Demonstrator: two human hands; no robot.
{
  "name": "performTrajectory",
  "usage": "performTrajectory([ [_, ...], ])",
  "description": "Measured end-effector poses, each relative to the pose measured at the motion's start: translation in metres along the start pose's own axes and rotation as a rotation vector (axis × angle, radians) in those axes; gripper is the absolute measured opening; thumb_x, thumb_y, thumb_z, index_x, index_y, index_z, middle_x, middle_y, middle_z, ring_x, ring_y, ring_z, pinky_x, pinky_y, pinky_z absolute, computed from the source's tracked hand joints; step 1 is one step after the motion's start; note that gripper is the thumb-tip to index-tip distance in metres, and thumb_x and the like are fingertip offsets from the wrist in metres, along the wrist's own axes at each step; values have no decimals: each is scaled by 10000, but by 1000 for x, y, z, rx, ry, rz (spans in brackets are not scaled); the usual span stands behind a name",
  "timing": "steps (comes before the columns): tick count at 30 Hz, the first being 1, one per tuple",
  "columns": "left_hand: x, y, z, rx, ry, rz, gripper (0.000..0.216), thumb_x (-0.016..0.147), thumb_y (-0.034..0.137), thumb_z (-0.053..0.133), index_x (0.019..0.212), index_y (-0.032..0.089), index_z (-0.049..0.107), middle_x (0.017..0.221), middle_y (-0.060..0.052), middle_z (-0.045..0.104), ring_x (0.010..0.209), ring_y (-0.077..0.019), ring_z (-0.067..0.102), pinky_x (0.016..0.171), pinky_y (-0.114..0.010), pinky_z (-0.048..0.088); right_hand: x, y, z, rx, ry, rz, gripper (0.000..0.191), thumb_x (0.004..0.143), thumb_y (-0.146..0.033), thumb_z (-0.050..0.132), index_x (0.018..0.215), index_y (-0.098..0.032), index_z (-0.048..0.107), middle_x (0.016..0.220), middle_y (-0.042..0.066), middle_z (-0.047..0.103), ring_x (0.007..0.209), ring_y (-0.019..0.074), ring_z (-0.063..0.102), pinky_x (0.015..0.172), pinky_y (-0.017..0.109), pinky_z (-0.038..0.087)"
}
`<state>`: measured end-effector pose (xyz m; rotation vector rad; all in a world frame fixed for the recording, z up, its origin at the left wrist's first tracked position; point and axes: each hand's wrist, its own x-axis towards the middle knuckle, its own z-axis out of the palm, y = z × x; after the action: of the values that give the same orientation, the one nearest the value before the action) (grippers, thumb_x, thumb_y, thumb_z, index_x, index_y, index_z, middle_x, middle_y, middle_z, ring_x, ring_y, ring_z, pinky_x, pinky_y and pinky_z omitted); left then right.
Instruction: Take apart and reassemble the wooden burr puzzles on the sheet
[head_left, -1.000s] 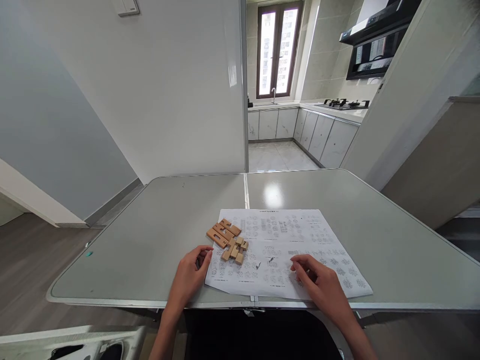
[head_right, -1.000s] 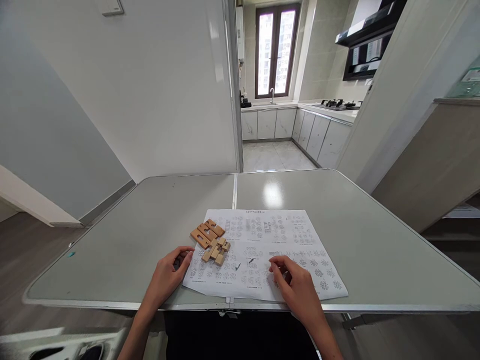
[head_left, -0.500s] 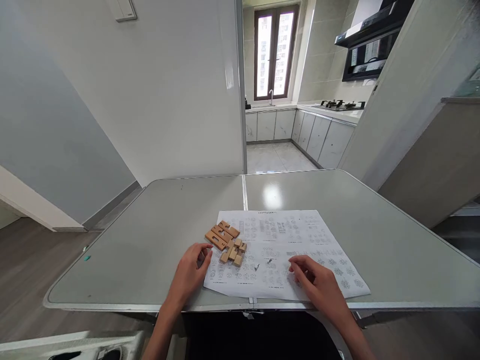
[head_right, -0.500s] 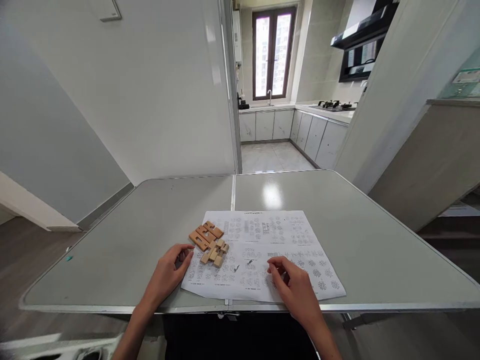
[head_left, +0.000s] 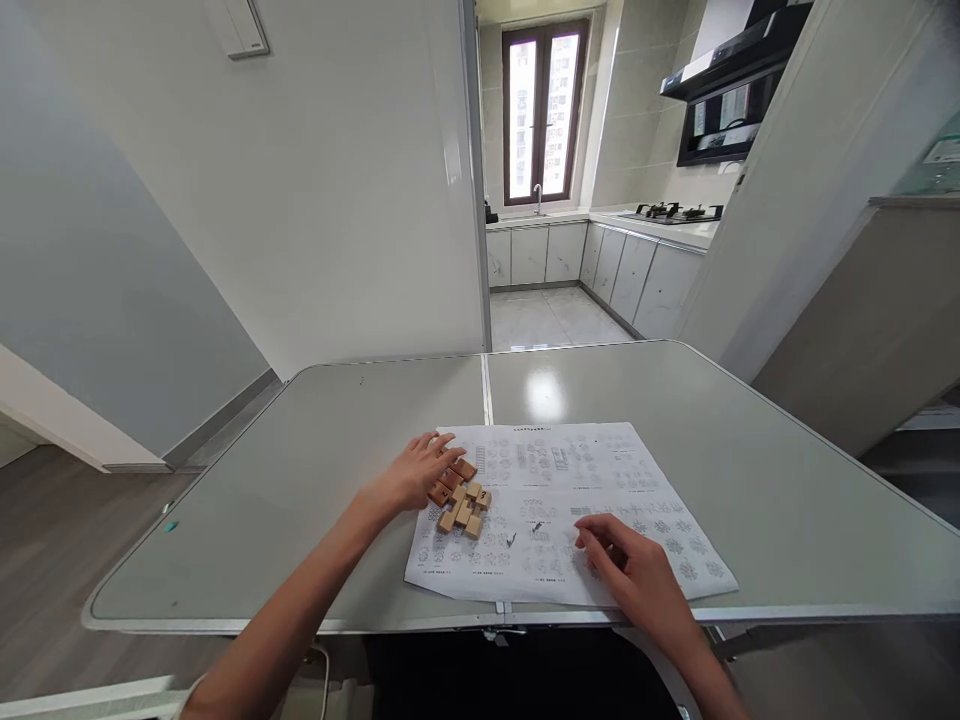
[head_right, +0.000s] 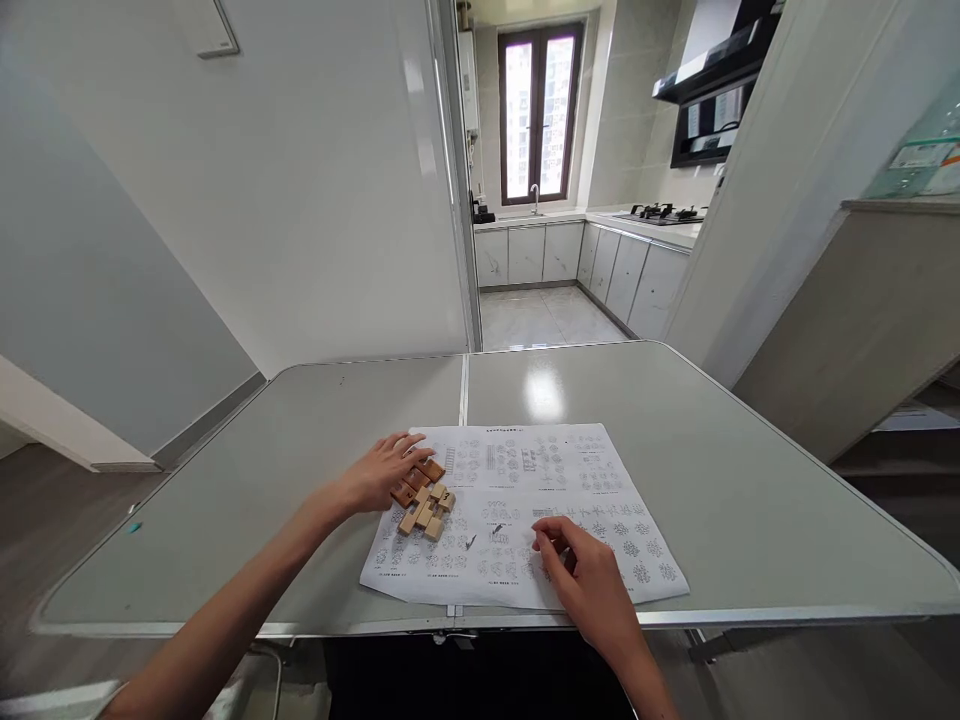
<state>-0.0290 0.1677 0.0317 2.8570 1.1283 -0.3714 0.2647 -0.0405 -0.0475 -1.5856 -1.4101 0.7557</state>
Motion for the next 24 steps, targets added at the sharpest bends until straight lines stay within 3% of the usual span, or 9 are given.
performTrajectory([
  [5, 11, 4, -11, -12, -68, -16, 876, 550, 29, 798, 1336, 254, 484, 1428, -122, 538, 1333, -362, 477, 1097, -431, 369, 1, -1, -1, 2, 9, -10, 397, 971, -577, 502, 1007, -234, 699, 865, 66, 770, 643, 206, 677, 590, 310, 547],
  [13, 15, -2, -21, -29, -106, -96, 740, 561, 207, 826, 1244, 202, 542, 1266, -138, 578, 1154, -334, 553, 917, -387, 484, 1, 0, 0, 5, 25, 1, 392, 963, -580, 516, 1004, -239, 705, 845, 53, 763, 623, 194, 657, 583, 300, 542],
  [17, 14, -1, -22, -41, -106, -124, 711, 553, 195, 794, 1219, 200, 544, 1229, -141, 587, 1101, -333, 577, 842, -377, 502, 0, 0, 0, 13, 8, 9, 393, 980, -571, 496, 1030, -235, 694, 877, 62, 765, 652, 199, 670, 599, 302, 545],
  [24, 17, 2, -22, -69, -103, -178, 656, 523, 179, 787, 1140, 188, 562, 1192, -157, 607, 1091, -351, 593, 840, -392, 511, 0, 1, 1, 26, 23, -2, 401, 970, -587, 509, 1013, -238, 701, 864, 55, 769, 642, 199, 677, 599, 305, 549],
])
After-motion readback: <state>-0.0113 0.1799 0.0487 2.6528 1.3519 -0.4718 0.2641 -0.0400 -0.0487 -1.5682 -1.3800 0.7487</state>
